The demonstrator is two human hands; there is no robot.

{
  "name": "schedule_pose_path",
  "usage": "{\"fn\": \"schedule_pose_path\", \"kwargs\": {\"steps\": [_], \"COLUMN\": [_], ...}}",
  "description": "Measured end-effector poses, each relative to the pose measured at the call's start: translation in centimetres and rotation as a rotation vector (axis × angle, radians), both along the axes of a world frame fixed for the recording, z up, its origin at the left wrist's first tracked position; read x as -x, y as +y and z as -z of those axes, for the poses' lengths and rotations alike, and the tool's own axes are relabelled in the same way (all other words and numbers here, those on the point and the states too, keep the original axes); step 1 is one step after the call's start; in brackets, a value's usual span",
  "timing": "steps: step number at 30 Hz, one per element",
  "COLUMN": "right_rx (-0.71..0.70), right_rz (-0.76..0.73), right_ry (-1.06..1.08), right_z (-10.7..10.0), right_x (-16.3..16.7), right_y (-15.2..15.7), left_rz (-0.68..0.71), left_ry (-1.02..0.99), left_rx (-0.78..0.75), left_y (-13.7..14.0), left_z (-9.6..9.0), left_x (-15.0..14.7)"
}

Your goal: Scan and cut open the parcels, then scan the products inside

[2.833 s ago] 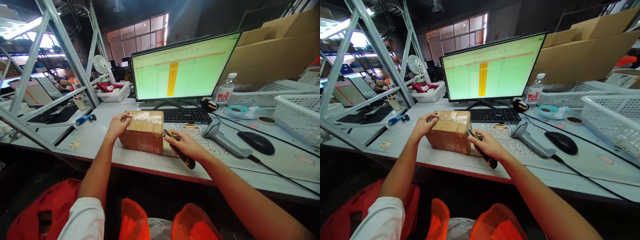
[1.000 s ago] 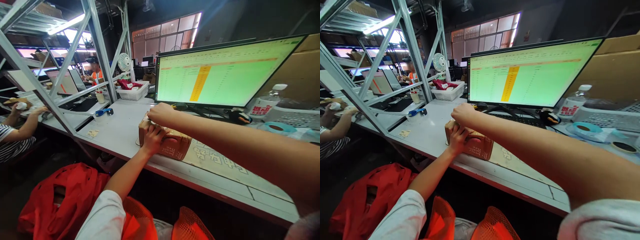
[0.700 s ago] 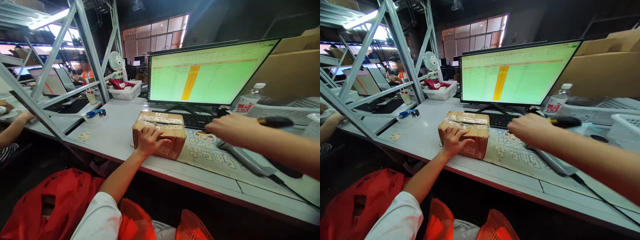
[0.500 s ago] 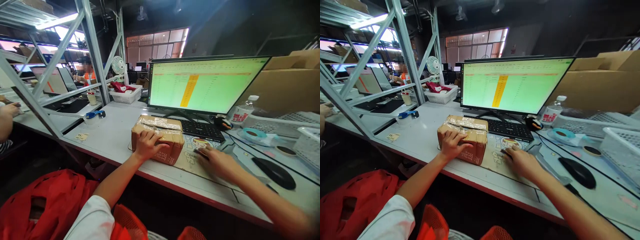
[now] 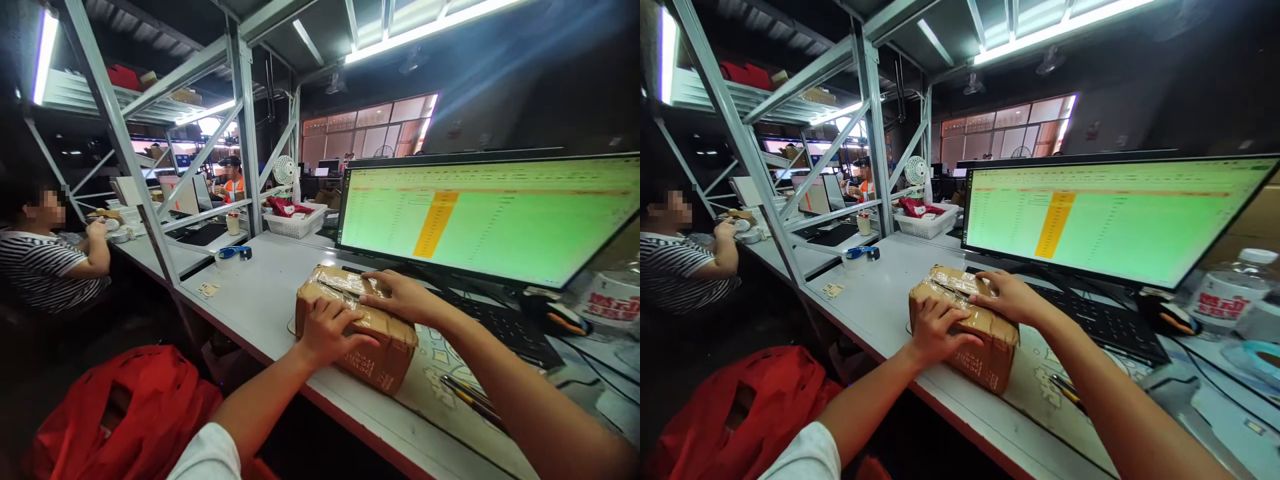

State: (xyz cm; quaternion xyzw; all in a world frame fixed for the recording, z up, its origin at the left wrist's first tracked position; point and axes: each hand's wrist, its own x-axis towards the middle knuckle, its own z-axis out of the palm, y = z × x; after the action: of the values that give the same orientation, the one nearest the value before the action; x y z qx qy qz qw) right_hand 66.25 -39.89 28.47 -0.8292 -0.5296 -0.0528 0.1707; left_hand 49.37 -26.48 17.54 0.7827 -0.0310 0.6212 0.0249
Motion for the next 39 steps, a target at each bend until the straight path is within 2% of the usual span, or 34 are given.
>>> {"fn": "schedule_pose_path", "kwargs": {"steps": [3,5,11,18,22,25,27,30,32,35,39], "right_rx": [0.16,0.192,0.122,0.152,0.151,0.135,0.119,0.098,0.085,0.064,0.04], "right_rz": [0.018,0.063,0.387,0.475,0.473,0.453,0.443,0.423,0.408,0.392,0.402], "right_ry": [-0.075,-0.143,-0.236,-0.149,-0.124,-0.122,-0.127,-0.135,-0.141,-0.147,-0.138], "right_z": [-0.8,-1.6,-4.1,-4.3,-4.1,-4.1,-4.1,-4.1,-4.1,-4.1,-4.1], "right_x": [0.3,0.1,-2.5,-5.2,-4.7,-4.1,-3.6,-2.7,-2.1,-1.5,-1.4], "right_y": [0.9,0.7,2.7,4.4,4.0,3.6,3.4,3.0,2.7,2.4,2.4], "left_rz": [0.002,0.012,0.021,-0.053,-0.038,0.062,0.141,0.11,0.044,-0.015,-0.072], "left_ry": [-0.004,-0.014,-0.019,0.155,0.383,0.606,0.719,0.818,0.901,0.997,0.93], "left_rx": [0.007,0.002,0.019,-0.046,-0.061,-0.042,0.028,0.058,-0.006,-0.096,-0.194], "left_y": [-0.1,-0.2,-0.4,-0.1,0.2,1.1,2.1,3.8,4.5,4.4,3.6], "left_z": [-0.2,-0.3,-0.5,-1.1,-3.4,-6.8,-9.1,-11.5,-12.1,-11.9,-11.1], "left_x": [0.0,0.0,0.0,0.5,1.6,2.2,2.0,1.0,0.3,-0.3,-0.3]}}
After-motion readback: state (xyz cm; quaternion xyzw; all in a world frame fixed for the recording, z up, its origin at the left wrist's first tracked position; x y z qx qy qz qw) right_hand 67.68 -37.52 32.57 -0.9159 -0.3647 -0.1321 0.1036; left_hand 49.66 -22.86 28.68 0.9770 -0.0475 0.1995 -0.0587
